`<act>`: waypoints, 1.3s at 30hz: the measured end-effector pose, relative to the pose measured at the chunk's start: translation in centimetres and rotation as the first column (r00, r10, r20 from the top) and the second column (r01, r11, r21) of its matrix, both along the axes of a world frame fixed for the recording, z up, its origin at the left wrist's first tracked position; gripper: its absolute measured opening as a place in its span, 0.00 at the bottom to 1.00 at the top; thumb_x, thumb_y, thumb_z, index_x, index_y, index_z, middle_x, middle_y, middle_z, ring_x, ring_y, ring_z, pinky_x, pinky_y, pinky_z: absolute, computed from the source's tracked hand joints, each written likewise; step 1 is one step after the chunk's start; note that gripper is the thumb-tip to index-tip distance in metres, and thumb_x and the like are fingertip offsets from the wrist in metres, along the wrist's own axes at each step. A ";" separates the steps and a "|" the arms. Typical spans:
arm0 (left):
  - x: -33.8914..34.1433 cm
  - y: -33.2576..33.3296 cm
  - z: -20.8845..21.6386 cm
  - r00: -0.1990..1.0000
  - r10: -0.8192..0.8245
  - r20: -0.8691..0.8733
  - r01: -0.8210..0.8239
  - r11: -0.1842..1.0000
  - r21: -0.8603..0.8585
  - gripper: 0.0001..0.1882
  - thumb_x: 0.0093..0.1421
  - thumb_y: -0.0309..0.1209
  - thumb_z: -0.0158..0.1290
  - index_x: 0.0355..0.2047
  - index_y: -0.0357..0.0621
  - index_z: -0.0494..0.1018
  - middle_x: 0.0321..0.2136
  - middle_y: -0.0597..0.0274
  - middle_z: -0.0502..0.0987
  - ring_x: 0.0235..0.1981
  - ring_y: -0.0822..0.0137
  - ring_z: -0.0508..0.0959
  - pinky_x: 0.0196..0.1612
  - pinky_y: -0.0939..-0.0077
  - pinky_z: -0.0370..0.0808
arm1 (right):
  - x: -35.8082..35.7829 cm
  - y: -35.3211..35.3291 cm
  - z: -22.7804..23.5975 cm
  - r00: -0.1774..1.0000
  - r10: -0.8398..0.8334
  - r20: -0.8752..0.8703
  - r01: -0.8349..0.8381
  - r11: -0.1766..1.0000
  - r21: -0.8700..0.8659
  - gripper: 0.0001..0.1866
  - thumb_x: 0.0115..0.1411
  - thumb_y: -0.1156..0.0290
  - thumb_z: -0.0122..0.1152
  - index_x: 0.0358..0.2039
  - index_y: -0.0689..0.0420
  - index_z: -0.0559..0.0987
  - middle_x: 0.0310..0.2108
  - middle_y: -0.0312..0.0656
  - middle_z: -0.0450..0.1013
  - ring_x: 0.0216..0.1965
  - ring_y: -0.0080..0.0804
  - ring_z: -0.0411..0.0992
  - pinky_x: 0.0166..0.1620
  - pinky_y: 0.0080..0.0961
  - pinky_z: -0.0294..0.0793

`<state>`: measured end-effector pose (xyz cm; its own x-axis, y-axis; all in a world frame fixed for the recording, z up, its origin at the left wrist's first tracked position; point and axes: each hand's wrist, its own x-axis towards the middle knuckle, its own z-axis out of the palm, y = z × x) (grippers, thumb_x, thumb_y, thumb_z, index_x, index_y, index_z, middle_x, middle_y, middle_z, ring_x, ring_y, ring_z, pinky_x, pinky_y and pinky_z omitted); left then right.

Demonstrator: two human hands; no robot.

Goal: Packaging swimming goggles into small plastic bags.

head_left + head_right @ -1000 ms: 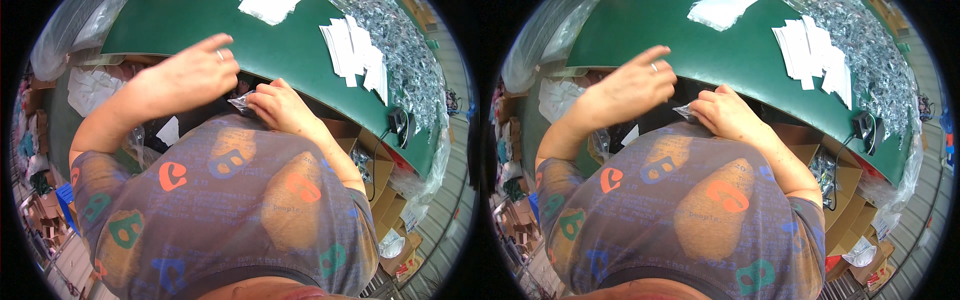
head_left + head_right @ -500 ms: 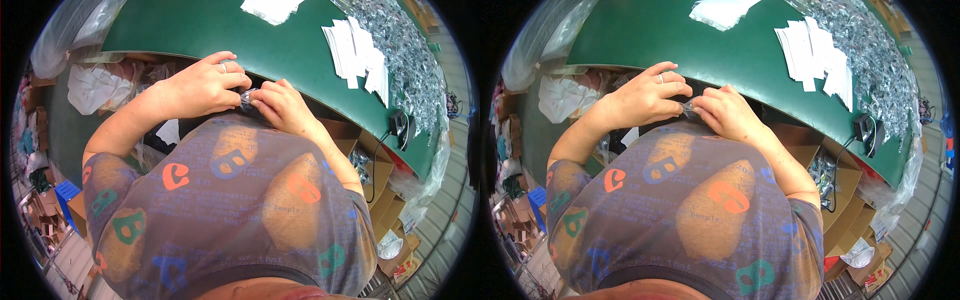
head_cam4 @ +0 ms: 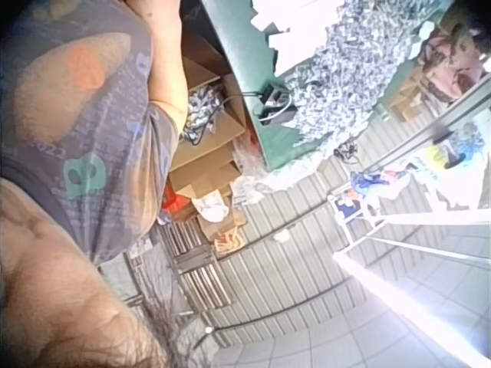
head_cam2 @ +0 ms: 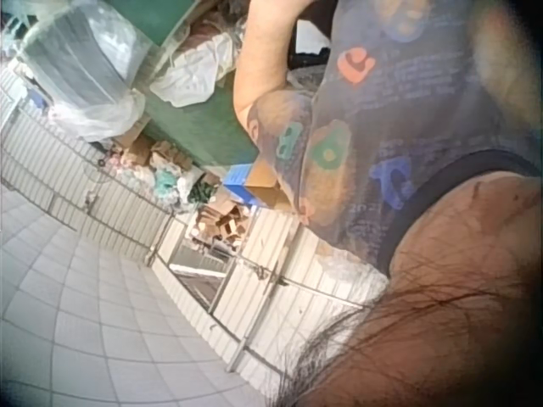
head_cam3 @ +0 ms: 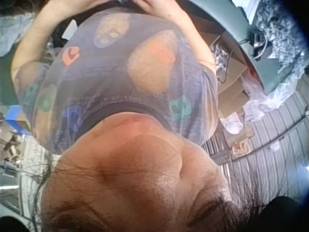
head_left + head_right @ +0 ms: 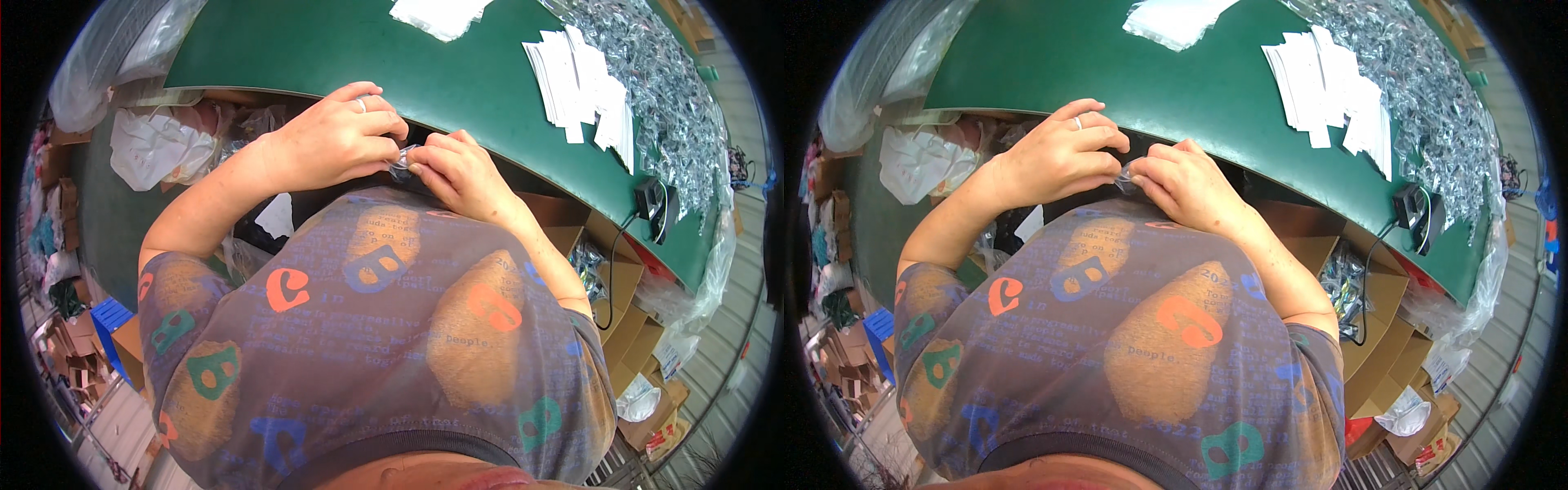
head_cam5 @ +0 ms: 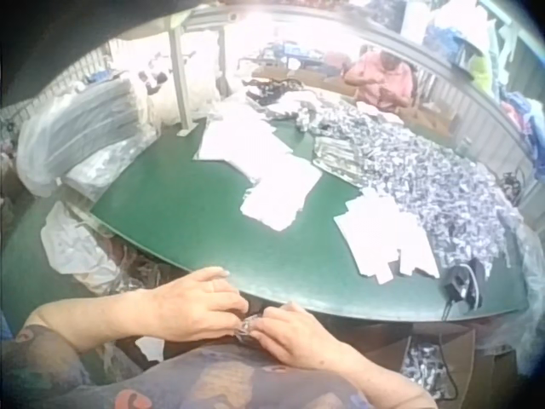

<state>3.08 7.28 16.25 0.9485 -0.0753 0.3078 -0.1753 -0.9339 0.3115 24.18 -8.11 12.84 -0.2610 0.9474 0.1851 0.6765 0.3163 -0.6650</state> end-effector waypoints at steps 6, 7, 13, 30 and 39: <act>0.0 -0.2 -0.5 0.995 0.014 -0.101 -0.020 0.998 -0.061 0.08 0.55 0.29 0.65 0.33 0.46 0.78 0.45 0.65 0.78 0.49 0.62 0.79 0.66 0.52 0.67 | -0.1 0.0 -0.4 1.000 0.009 -0.009 -0.009 1.000 0.024 0.07 0.66 0.70 0.62 0.42 0.55 0.82 0.32 0.39 0.74 0.37 0.39 0.74 0.50 0.35 0.70; 0.0 -0.3 -0.6 0.995 0.013 -0.101 -0.019 0.998 -0.061 0.08 0.55 0.29 0.65 0.33 0.46 0.78 0.45 0.65 0.78 0.49 0.62 0.79 0.66 0.52 0.67 | -0.1 0.0 -0.4 1.000 0.015 -0.008 -0.015 0.999 0.032 0.06 0.66 0.70 0.62 0.42 0.55 0.81 0.32 0.39 0.73 0.36 0.39 0.74 0.50 0.35 0.70; 0.0 -0.5 -0.8 0.993 0.043 -0.108 -0.049 0.997 -0.054 0.08 0.54 0.30 0.66 0.32 0.46 0.77 0.46 0.64 0.78 0.51 0.61 0.78 0.67 0.52 0.66 | -0.1 -0.1 -0.1 0.999 0.036 0.034 -0.037 0.998 0.042 0.06 0.66 0.70 0.62 0.42 0.54 0.81 0.31 0.38 0.73 0.35 0.39 0.73 0.50 0.36 0.69; 0.3 -0.6 -0.5 0.994 -0.081 -0.072 0.095 0.971 0.221 0.05 0.55 0.30 0.59 0.32 0.45 0.79 0.45 0.63 0.79 0.51 0.62 0.78 0.70 0.49 0.64 | -0.4 -0.3 -0.3 0.990 0.100 0.096 -0.106 0.992 0.065 0.03 0.65 0.71 0.62 0.39 0.54 0.81 0.32 0.38 0.72 0.36 0.38 0.73 0.51 0.36 0.68; 0.1 -2.0 2.1 0.966 -0.226 -0.123 0.257 0.876 0.409 0.04 0.52 0.29 0.56 0.24 0.43 0.78 0.30 0.64 0.76 0.46 0.63 0.78 0.71 0.48 0.65 | -1.2 -0.1 -0.6 0.985 0.167 0.048 -0.168 0.986 0.021 0.04 0.64 0.71 0.62 0.38 0.54 0.81 0.31 0.38 0.72 0.35 0.37 0.72 0.51 0.36 0.68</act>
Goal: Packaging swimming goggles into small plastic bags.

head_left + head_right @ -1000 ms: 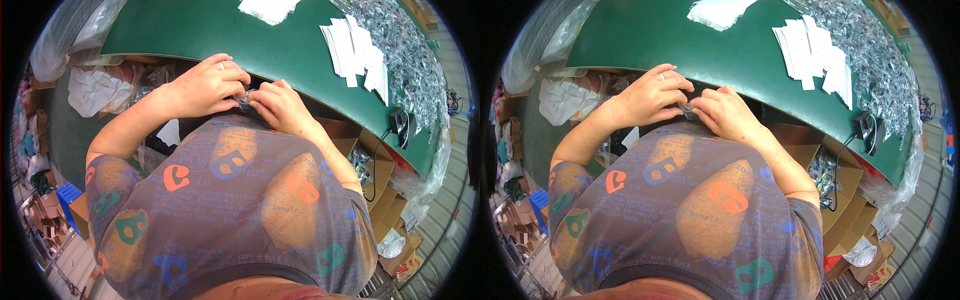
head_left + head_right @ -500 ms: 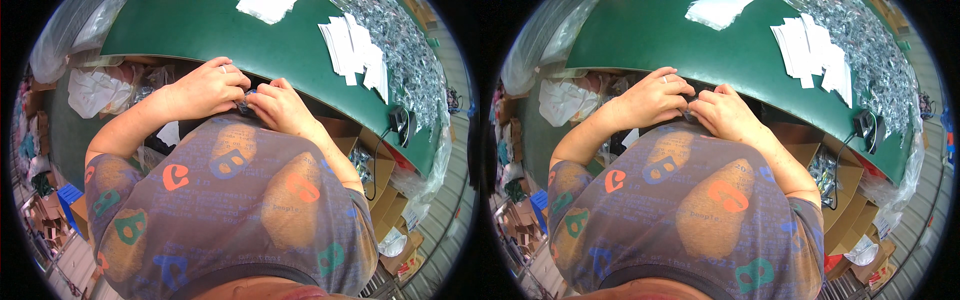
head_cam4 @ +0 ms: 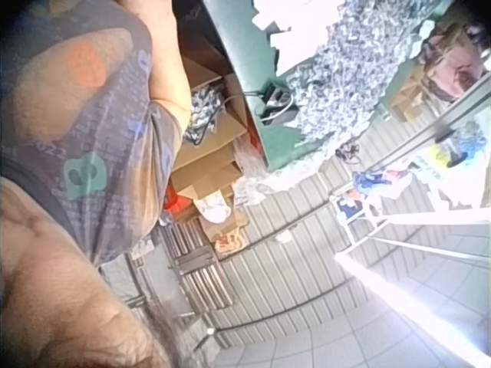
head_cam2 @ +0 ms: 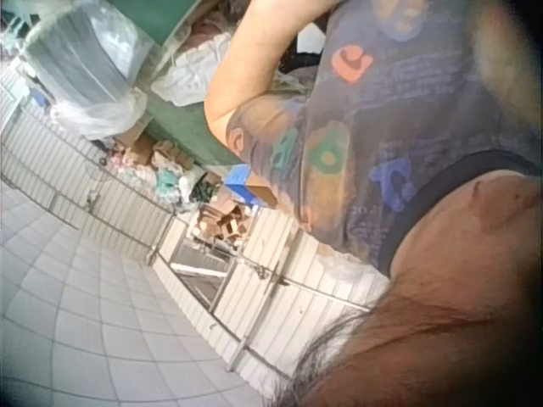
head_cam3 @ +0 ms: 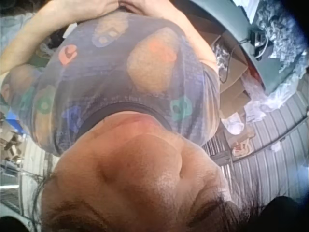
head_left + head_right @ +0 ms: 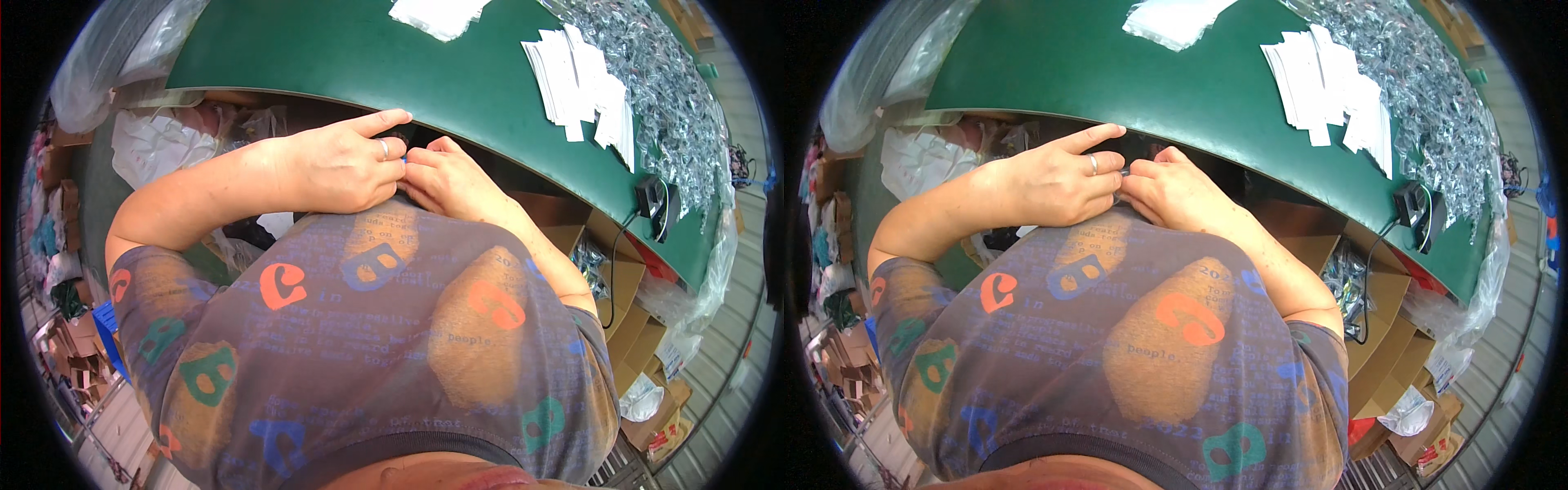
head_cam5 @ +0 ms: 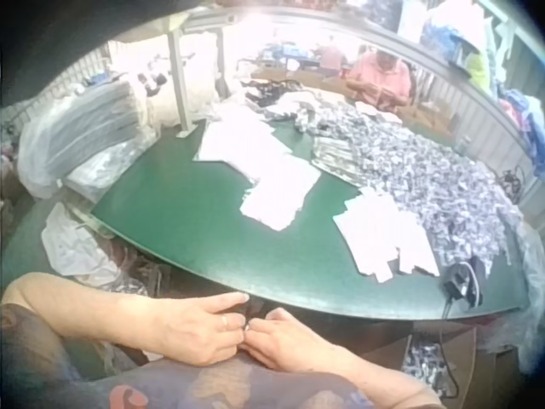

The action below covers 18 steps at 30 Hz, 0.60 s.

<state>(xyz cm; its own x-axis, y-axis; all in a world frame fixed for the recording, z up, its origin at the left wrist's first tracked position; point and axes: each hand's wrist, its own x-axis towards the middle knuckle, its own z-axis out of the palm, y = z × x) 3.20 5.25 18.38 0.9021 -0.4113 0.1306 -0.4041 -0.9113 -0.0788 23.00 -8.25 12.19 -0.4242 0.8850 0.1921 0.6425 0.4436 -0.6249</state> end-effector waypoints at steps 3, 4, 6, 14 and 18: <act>0.0 -0.1 0.1 1.000 -0.006 0.000 0.006 1.000 0.006 0.04 0.52 0.29 0.56 0.24 0.43 0.77 0.29 0.63 0.75 0.45 0.62 0.79 0.71 0.48 0.65 | -0.2 0.1 -0.1 0.999 0.015 -0.034 -0.014 1.000 0.017 0.05 0.62 0.72 0.61 0.39 0.54 0.81 0.30 0.38 0.72 0.34 0.37 0.72 0.50 0.35 0.68; 0.0 0.0 0.0 0.999 0.004 -0.036 -0.004 1.000 0.006 0.04 0.52 0.29 0.56 0.24 0.43 0.77 0.29 0.63 0.75 0.45 0.62 0.78 0.71 0.48 0.65 | -0.2 0.1 -0.1 0.999 0.019 -0.030 -0.019 1.000 0.024 0.06 0.62 0.73 0.61 0.39 0.54 0.81 0.30 0.38 0.71 0.35 0.37 0.72 0.50 0.34 0.68; -0.1 0.1 0.0 0.997 0.012 -0.073 -0.012 1.000 0.008 0.04 0.52 0.28 0.56 0.24 0.43 0.77 0.28 0.62 0.75 0.44 0.62 0.78 0.71 0.48 0.64 | -0.2 0.1 -0.1 0.998 0.028 -0.049 -0.026 0.999 0.033 0.06 0.62 0.73 0.61 0.40 0.54 0.81 0.30 0.38 0.71 0.35 0.37 0.72 0.50 0.34 0.68; -0.4 1.2 2.4 0.977 0.051 -0.206 -0.080 0.988 -0.132 0.06 0.55 0.30 0.58 0.28 0.41 0.78 0.30 0.63 0.75 0.44 0.61 0.77 0.71 0.50 0.63 | -0.2 -0.1 -0.2 0.993 0.031 -0.112 -0.025 0.998 0.055 0.07 0.63 0.72 0.61 0.41 0.55 0.81 0.32 0.39 0.73 0.35 0.38 0.73 0.51 0.36 0.68; -0.7 1.4 3.4 0.927 0.066 -0.370 -0.187 0.935 -0.302 0.08 0.57 0.33 0.62 0.32 0.42 0.78 0.32 0.64 0.76 0.44 0.62 0.77 0.69 0.54 0.64 | -0.7 -0.1 -0.1 0.982 0.061 -0.179 -0.054 0.997 0.046 0.07 0.65 0.72 0.60 0.42 0.56 0.80 0.32 0.39 0.73 0.35 0.38 0.73 0.52 0.37 0.68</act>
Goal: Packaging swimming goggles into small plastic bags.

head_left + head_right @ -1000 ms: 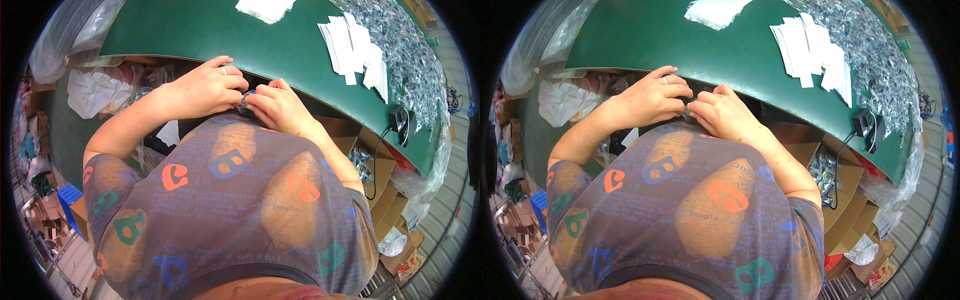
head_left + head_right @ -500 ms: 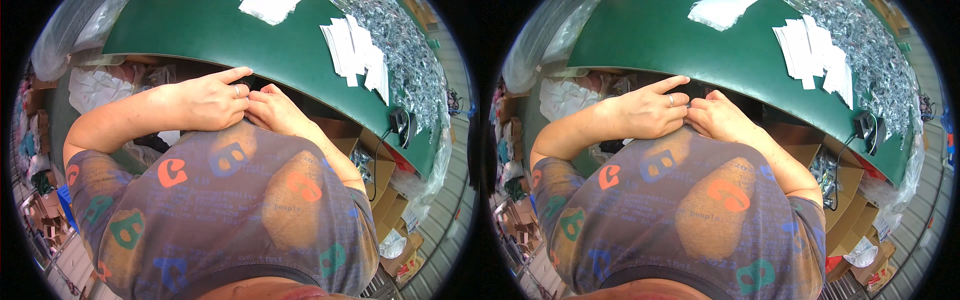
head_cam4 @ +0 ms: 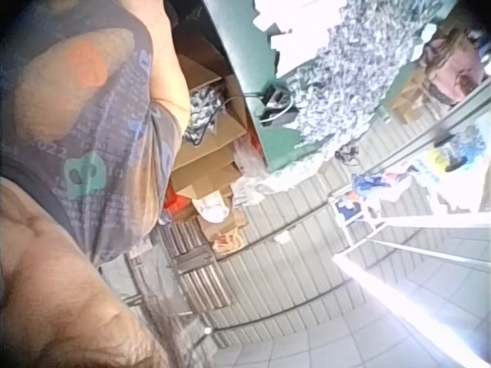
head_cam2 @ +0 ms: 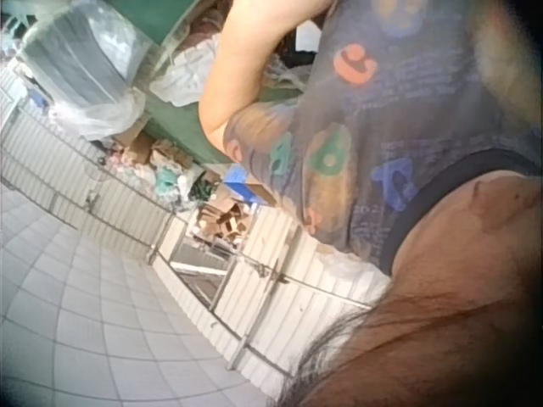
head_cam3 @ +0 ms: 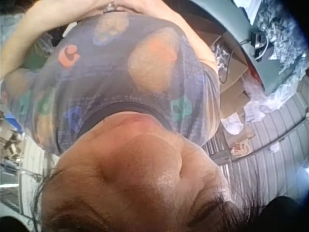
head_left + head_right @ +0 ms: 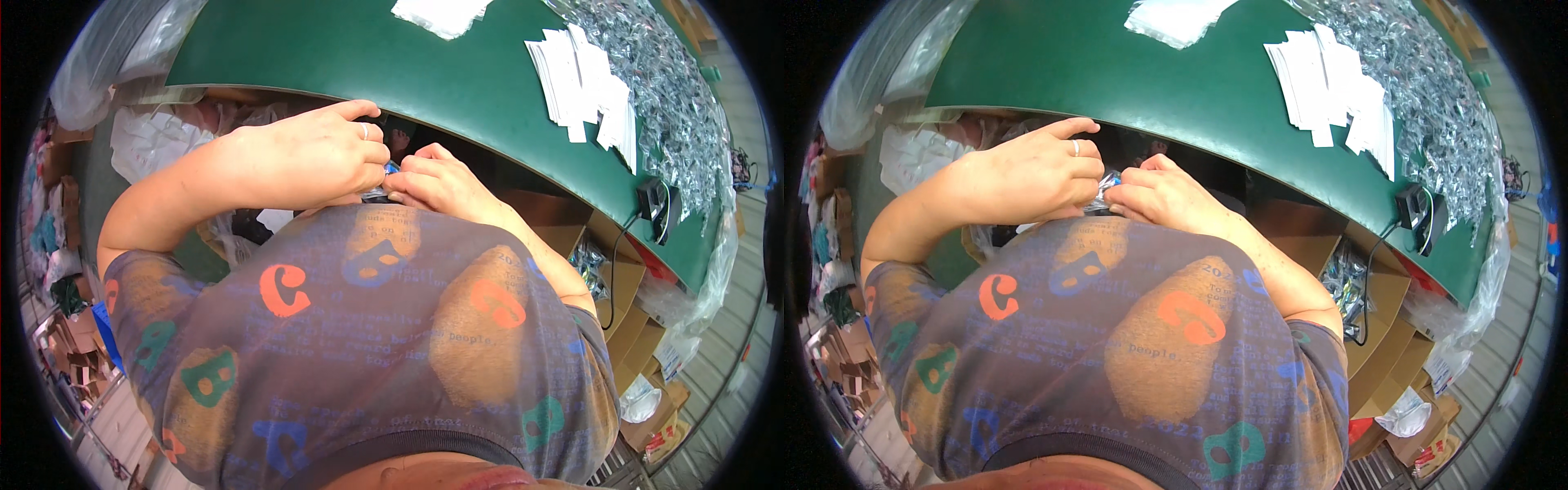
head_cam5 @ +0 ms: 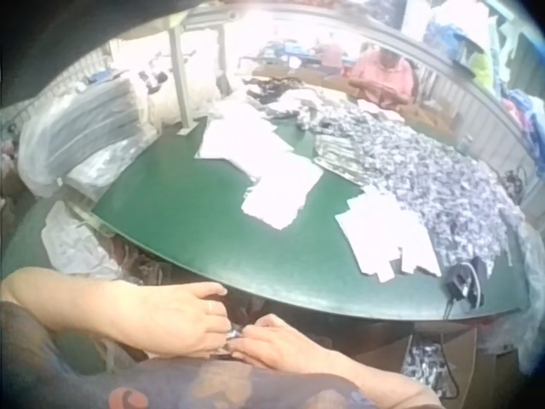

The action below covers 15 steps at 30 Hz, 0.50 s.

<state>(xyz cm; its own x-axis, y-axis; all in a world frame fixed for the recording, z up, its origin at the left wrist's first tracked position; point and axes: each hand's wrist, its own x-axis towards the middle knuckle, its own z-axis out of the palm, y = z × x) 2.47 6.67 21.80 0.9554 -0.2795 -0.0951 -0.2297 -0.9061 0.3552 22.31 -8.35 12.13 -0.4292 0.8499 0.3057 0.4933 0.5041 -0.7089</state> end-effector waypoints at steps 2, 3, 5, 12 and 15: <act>0.2 -0.1 -0.7 0.998 -0.017 -0.057 0.019 0.999 0.038 0.08 0.56 0.33 0.62 0.31 0.42 0.78 0.32 0.64 0.77 0.43 0.62 0.77 0.69 0.54 0.64 | -0.3 0.1 -0.1 1.000 0.024 0.007 -0.024 1.000 -0.012 0.07 0.65 0.71 0.59 0.43 0.56 0.80 0.32 0.40 0.73 0.36 0.38 0.73 0.52 0.37 0.67; 0.2 -0.1 -1.0 0.993 -0.032 -0.116 0.041 0.996 0.078 0.08 0.56 0.33 0.62 0.30 0.42 0.78 0.32 0.63 0.77 0.43 0.61 0.77 0.68 0.55 0.65 | -0.4 0.3 -0.2 0.998 0.052 0.027 -0.052 0.999 -0.006 0.07 0.66 0.71 0.59 0.43 0.56 0.80 0.32 0.40 0.73 0.36 0.38 0.73 0.52 0.38 0.67; -0.1 0.0 -1.6 0.991 -0.076 -0.111 0.092 0.984 0.150 0.08 0.56 0.33 0.62 0.29 0.42 0.78 0.31 0.62 0.77 0.43 0.61 0.78 0.67 0.55 0.66 | -0.7 0.6 -0.1 0.995 0.085 0.046 -0.085 0.996 -0.001 0.07 0.66 0.70 0.58 0.42 0.56 0.80 0.33 0.40 0.73 0.36 0.39 0.73 0.53 0.38 0.67; -0.2 2.1 0.7 0.993 0.110 0.034 -0.110 0.994 0.005 0.10 0.51 0.31 0.66 0.23 0.43 0.75 0.25 0.59 0.76 0.35 0.56 0.78 0.60 0.56 0.72 | -0.3 0.2 -0.7 1.000 0.009 0.025 -0.008 1.000 -0.026 0.07 0.65 0.72 0.61 0.42 0.56 0.81 0.32 0.39 0.73 0.36 0.40 0.71 0.50 0.37 0.69; -1.6 4.3 0.6 0.949 0.311 0.050 -0.274 0.893 -0.357 0.17 0.49 0.33 0.72 0.32 0.41 0.75 0.36 0.59 0.80 0.43 0.55 0.80 0.57 0.60 0.75 | -0.1 -0.1 -0.9 0.989 -0.116 -0.092 0.111 0.992 -0.058 0.06 0.64 0.75 0.64 0.42 0.58 0.81 0.30 0.39 0.73 0.35 0.40 0.70 0.41 0.35 0.71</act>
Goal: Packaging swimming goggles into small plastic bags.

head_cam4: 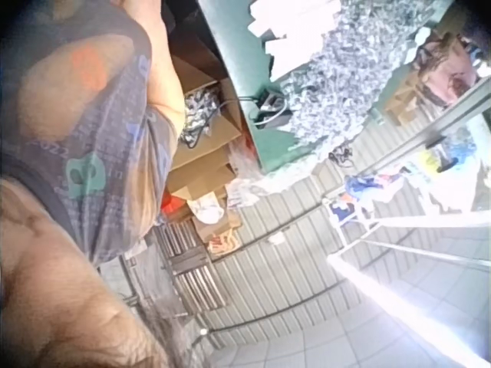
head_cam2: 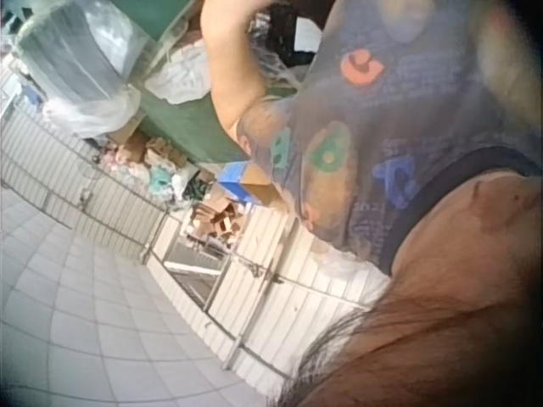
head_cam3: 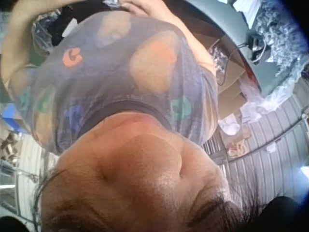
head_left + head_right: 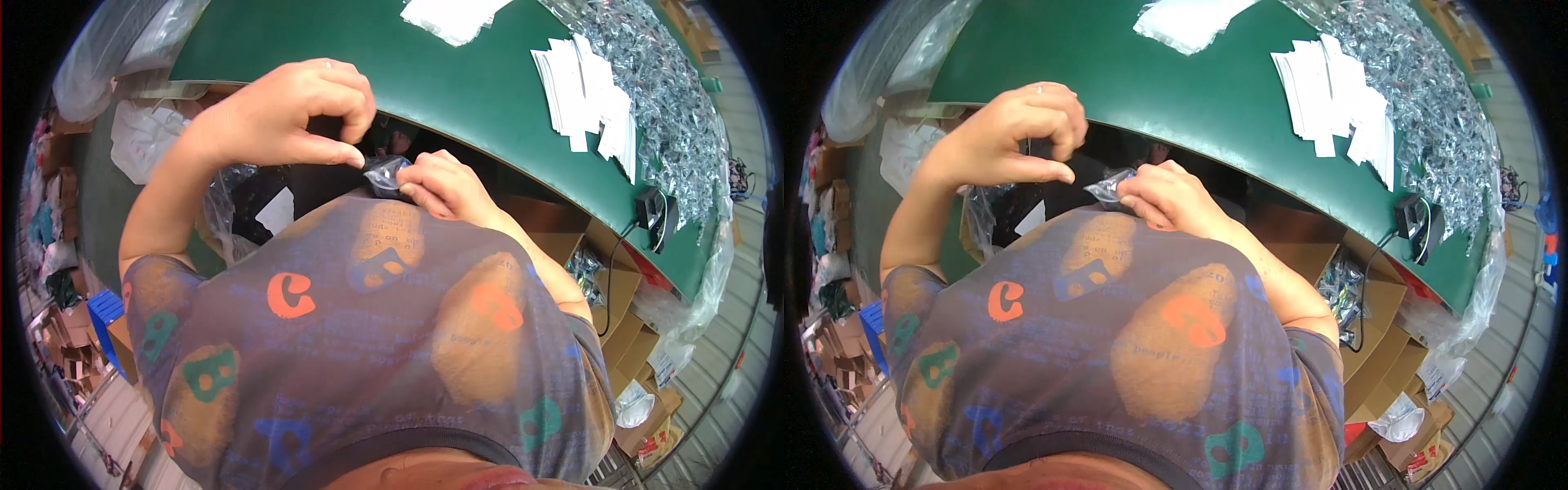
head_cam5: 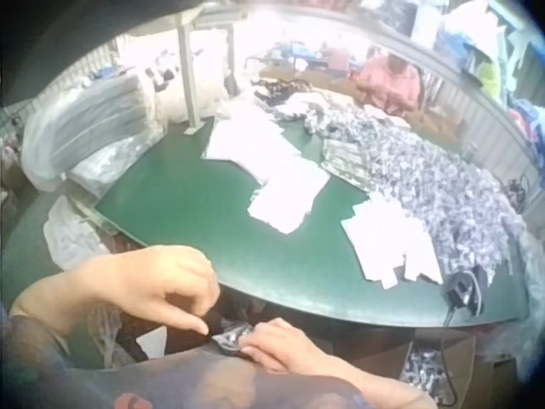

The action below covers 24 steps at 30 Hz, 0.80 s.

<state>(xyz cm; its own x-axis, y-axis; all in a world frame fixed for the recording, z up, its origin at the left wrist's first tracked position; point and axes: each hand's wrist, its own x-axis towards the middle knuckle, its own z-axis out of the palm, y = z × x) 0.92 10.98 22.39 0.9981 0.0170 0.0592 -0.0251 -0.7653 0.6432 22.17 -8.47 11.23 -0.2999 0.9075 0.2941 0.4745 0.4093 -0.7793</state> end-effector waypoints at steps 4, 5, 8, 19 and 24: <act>0.6 -1.8 -5.9 0.995 0.091 0.034 -0.073 0.932 -0.356 0.46 0.43 0.38 0.78 0.63 0.40 0.72 0.61 0.53 0.75 0.64 0.54 0.73 0.67 0.59 0.69 | 0.9 0.8 -0.4 0.997 -0.068 -0.043 0.070 0.997 0.039 0.05 0.65 0.77 0.63 0.41 0.58 0.80 0.30 0.39 0.73 0.32 0.37 0.70 0.38 0.32 0.71; 1.1 -2.7 -7.2 0.991 0.126 0.052 -0.094 0.908 -0.409 0.45 0.45 0.37 0.77 0.63 0.41 0.71 0.60 0.54 0.76 0.62 0.57 0.74 0.66 0.62 0.69 | 0.9 0.7 -0.5 0.989 -0.102 -0.108 0.105 0.994 0.020 0.05 0.64 0.76 0.64 0.41 0.57 0.81 0.30 0.39 0.73 0.32 0.37 0.71 0.37 0.32 0.72; 2.3 -4.2 -10.4 0.984 0.181 -0.002 -0.144 0.775 -0.616 0.42 0.49 0.37 0.75 0.64 0.42 0.71 0.58 0.55 0.77 0.59 0.61 0.76 0.65 0.65 0.70 | 0.8 0.8 -0.2 0.970 -0.151 -0.190 0.159 0.987 0.030 0.06 0.64 0.76 0.65 0.41 0.56 0.81 0.29 0.39 0.73 0.31 0.36 0.72 0.36 0.31 0.73; 3.7 -7.9 -14.1 0.906 0.413 -0.087 -0.242 0.341 -0.908 0.12 0.66 0.30 0.62 0.48 0.40 0.80 0.41 0.69 0.81 0.45 0.78 0.77 0.51 0.78 0.75 | 1.2 0.1 0.2 0.906 -0.396 -0.146 0.396 0.918 -0.033 0.04 0.66 0.75 0.63 0.41 0.59 0.81 0.27 0.38 0.69 0.28 0.31 0.69 0.32 0.27 0.70; 3.5 -8.3 -13.4 0.867 0.489 -0.100 -0.287 0.326 -0.901 0.12 0.66 0.30 0.62 0.48 0.41 0.80 0.42 0.70 0.81 0.44 0.78 0.78 0.50 0.78 0.75 | 1.4 0.4 1.4 0.921 -0.365 -0.134 0.354 0.930 -0.102 0.07 0.66 0.73 0.63 0.42 0.61 0.81 0.31 0.37 0.70 0.32 0.26 0.69 0.35 0.23 0.68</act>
<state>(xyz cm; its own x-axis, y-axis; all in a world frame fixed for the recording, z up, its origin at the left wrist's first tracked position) 4.38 2.63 8.94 0.8359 0.5416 -0.0897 -0.0642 0.2587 0.9638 23.58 -8.10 12.64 0.0922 0.9671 0.2370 0.4558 0.1706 -0.8736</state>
